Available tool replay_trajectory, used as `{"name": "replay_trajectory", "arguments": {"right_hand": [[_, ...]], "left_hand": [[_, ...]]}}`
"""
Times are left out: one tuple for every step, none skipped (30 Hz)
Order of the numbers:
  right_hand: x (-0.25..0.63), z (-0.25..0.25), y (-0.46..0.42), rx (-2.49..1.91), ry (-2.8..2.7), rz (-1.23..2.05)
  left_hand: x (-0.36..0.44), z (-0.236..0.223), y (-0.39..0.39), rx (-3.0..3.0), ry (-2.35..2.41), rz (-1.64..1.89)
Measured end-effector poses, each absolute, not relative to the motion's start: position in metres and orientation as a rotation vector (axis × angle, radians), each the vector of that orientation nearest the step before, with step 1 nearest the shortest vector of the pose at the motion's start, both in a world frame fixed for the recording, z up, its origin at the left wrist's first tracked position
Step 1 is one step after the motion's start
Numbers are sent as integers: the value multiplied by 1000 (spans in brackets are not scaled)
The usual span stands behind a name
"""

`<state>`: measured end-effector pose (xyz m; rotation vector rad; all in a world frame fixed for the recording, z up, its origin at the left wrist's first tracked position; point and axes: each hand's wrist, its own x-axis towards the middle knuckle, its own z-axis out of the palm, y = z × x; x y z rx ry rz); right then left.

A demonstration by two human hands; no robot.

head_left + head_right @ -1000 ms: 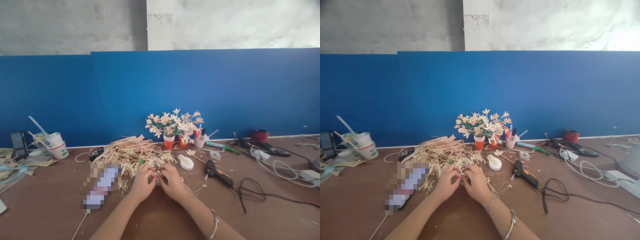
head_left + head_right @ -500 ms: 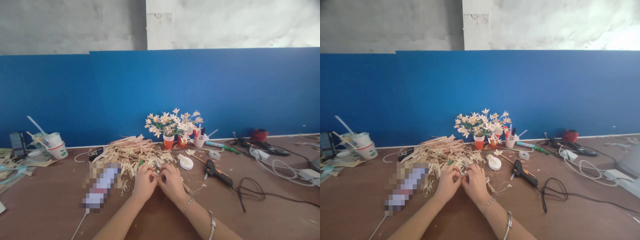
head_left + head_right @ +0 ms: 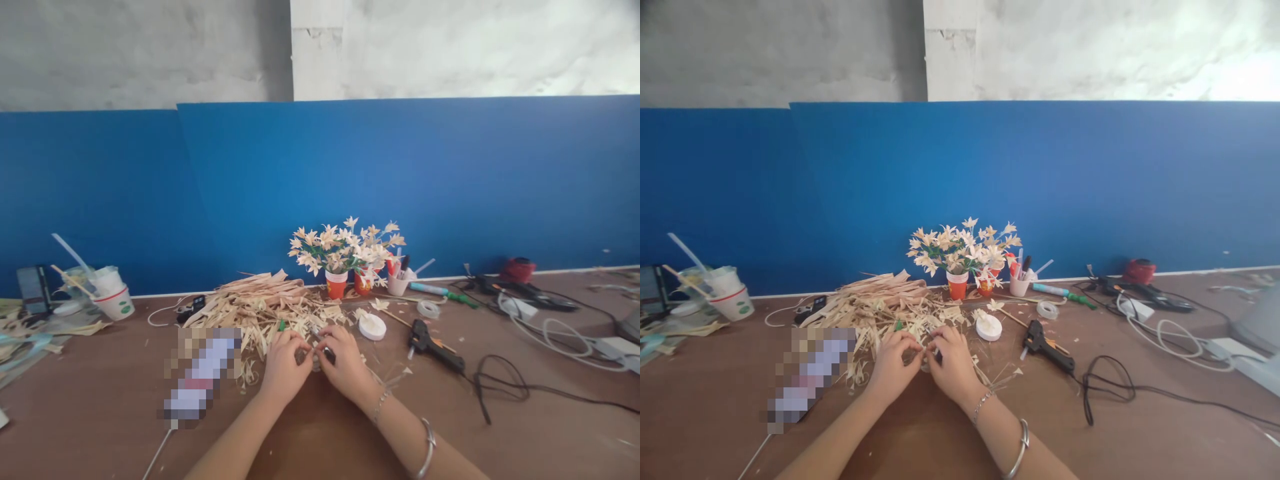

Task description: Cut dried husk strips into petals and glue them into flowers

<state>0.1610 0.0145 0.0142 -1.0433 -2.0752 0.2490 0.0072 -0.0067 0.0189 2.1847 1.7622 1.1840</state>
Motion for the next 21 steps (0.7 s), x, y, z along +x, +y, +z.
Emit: {"name": "replay_trajectory", "arguments": {"right_hand": [[161, 14, 14, -1033, -2091, 243], [161, 14, 14, -1024, -2110, 236], [162, 14, 14, -1019, -2129, 230], [162, 14, 14, -1018, -2147, 225], [162, 15, 13, -1018, -2162, 221], [161, 15, 13, -1019, -2172, 218], [161, 16, 12, -1022, -2178, 217], [160, 16, 11, -1031, -2176, 218], [159, 17, 11, -1043, -2166, 222], [158, 17, 10, -1059, -2147, 230], [157, 17, 10, -1077, -2123, 242], [156, 17, 9, -1093, -2098, 255], [155, 16, 9, -1105, -2074, 270], [155, 16, 9, -1113, -2054, 284], [154, 16, 9, -1117, -2039, 297], [154, 15, 9, -1122, -2029, 308], [153, 15, 8, -1127, -2021, 315], [153, 15, 8, -1133, -2015, 319], [153, 15, 8, -1142, -2008, 321], [153, 15, 7, -1151, -2003, 320], [152, 15, 7, -1162, -1999, 314]], "left_hand": [[7, 19, -7, 2197, 1762, 1171], [7, 20, -8, 2216, 1758, 1152], [6, 20, -8, 2241, 1751, 1128], [6, 21, -9, 2270, 1742, 1099], [6, 21, -9, 2301, 1734, 1072], [7, 22, -10, 2329, 1729, 1049], [8, 22, -10, 2354, 1729, 1031], [9, 23, -11, 2373, 1734, 1020], [10, 23, -12, 2385, 1743, 1018], [11, 23, -12, 2391, 1755, 1021], [13, 24, -13, 2392, 1768, 1029], [14, 24, -13, 2390, 1782, 1038], [15, 24, -14, 2384, 1798, 1048], [16, 23, -14, 2376, 1812, 1056], [16, 23, -15, 2369, 1825, 1059], [17, 23, -15, 2360, 1838, 1061], [17, 23, -15, 2352, 1851, 1061], [17, 23, -16, 2344, 1864, 1060], [18, 23, -16, 2336, 1877, 1059], [18, 24, -16, 2330, 1889, 1057], [18, 24, -16, 2324, 1899, 1056]]}}
